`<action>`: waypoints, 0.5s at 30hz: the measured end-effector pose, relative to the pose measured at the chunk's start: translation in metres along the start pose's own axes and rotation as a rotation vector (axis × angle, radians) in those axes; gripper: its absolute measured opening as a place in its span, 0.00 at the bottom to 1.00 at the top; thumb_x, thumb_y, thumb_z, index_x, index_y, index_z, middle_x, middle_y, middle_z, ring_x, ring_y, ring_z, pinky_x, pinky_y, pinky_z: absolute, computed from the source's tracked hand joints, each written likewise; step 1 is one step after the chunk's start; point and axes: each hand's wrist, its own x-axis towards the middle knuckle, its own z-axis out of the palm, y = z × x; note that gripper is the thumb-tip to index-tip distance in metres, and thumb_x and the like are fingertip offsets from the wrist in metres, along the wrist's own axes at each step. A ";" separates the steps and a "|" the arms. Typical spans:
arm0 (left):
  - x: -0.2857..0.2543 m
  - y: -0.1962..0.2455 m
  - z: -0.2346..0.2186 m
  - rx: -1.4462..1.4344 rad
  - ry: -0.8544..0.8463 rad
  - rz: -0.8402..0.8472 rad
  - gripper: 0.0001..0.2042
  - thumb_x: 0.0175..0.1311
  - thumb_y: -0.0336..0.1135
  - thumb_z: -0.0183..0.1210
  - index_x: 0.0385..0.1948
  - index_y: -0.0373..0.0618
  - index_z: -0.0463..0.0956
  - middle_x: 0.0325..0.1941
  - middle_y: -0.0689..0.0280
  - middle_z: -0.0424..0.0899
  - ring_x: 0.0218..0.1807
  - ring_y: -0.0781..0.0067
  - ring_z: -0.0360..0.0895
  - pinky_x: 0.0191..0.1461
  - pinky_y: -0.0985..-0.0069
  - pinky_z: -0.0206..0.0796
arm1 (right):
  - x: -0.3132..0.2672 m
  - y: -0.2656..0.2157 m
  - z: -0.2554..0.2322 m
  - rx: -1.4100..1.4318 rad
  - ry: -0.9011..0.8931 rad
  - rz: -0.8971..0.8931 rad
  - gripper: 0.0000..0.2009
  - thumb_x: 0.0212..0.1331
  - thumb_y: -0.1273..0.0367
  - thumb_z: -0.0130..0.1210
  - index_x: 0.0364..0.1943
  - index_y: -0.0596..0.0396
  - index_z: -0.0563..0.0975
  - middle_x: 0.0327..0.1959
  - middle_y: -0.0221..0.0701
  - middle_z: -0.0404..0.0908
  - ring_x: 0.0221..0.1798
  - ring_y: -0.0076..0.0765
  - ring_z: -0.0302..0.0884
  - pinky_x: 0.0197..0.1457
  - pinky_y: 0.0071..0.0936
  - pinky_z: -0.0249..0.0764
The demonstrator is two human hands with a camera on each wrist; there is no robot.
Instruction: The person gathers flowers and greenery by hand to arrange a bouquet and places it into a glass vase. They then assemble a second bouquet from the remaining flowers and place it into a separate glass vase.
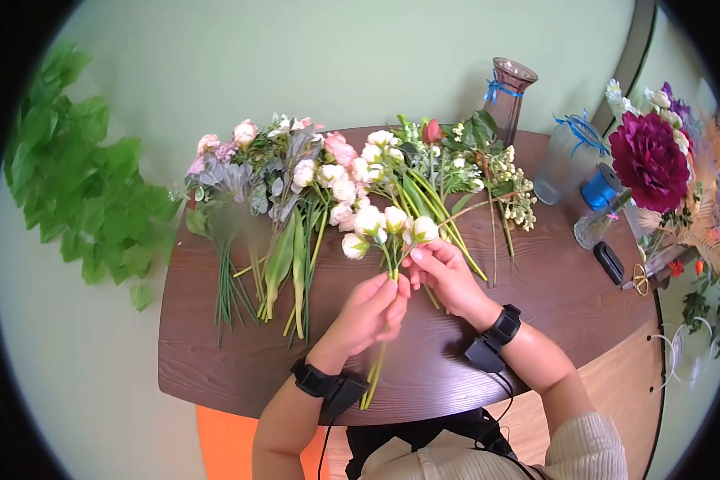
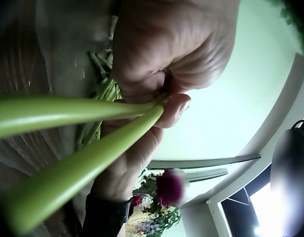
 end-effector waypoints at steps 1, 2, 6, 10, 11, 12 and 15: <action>-0.001 0.001 -0.001 0.001 -0.005 -0.007 0.12 0.67 0.42 0.39 0.32 0.44 0.64 0.17 0.74 0.59 0.16 0.87 0.54 0.14 0.89 0.49 | 0.003 -0.001 -0.002 0.049 0.012 0.036 0.08 0.58 0.70 0.49 0.41 0.55 0.71 0.31 0.26 0.75 0.24 0.15 0.69 0.27 0.14 0.67; -0.002 0.002 -0.001 -0.024 -0.009 -0.017 0.11 0.67 0.42 0.39 0.32 0.44 0.64 0.17 0.74 0.58 0.16 0.87 0.54 0.14 0.89 0.49 | 0.004 -0.001 -0.002 0.051 0.018 0.033 0.08 0.58 0.70 0.49 0.41 0.55 0.71 0.31 0.26 0.75 0.24 0.15 0.69 0.27 0.14 0.67; -0.002 0.001 -0.002 -0.048 -0.022 -0.040 0.11 0.67 0.42 0.40 0.32 0.44 0.64 0.17 0.75 0.58 0.16 0.87 0.54 0.14 0.89 0.47 | 0.006 0.000 -0.002 0.111 0.020 0.009 0.13 0.57 0.71 0.50 0.47 0.51 0.68 0.33 0.25 0.75 0.24 0.14 0.69 0.27 0.12 0.67; -0.001 0.001 -0.003 -0.068 -0.030 -0.062 0.11 0.67 0.42 0.40 0.33 0.44 0.64 0.17 0.75 0.58 0.16 0.87 0.53 0.13 0.89 0.47 | 0.006 0.001 -0.006 0.253 -0.004 0.031 0.16 0.57 0.73 0.50 0.51 0.49 0.67 0.33 0.25 0.75 0.24 0.15 0.69 0.27 0.12 0.67; -0.001 0.001 -0.003 -0.067 -0.031 -0.063 0.11 0.67 0.42 0.40 0.33 0.44 0.64 0.17 0.75 0.58 0.16 0.87 0.53 0.13 0.89 0.47 | 0.006 0.000 -0.005 0.253 -0.003 0.030 0.16 0.57 0.73 0.50 0.51 0.49 0.67 0.33 0.25 0.75 0.24 0.15 0.69 0.27 0.12 0.67; -0.002 0.001 -0.003 -0.072 -0.030 -0.065 0.11 0.67 0.42 0.40 0.33 0.44 0.64 0.17 0.74 0.58 0.16 0.87 0.53 0.13 0.89 0.47 | 0.005 -0.002 -0.003 0.269 0.000 0.034 0.17 0.56 0.74 0.50 0.51 0.49 0.67 0.34 0.25 0.75 0.24 0.15 0.68 0.27 0.13 0.68; -0.002 0.000 -0.004 -0.068 -0.032 -0.074 0.11 0.67 0.42 0.40 0.33 0.44 0.64 0.17 0.74 0.59 0.16 0.88 0.54 0.13 0.89 0.47 | 0.004 -0.003 -0.002 0.294 -0.021 0.027 0.17 0.56 0.75 0.50 0.50 0.49 0.67 0.34 0.25 0.74 0.23 0.15 0.68 0.27 0.13 0.68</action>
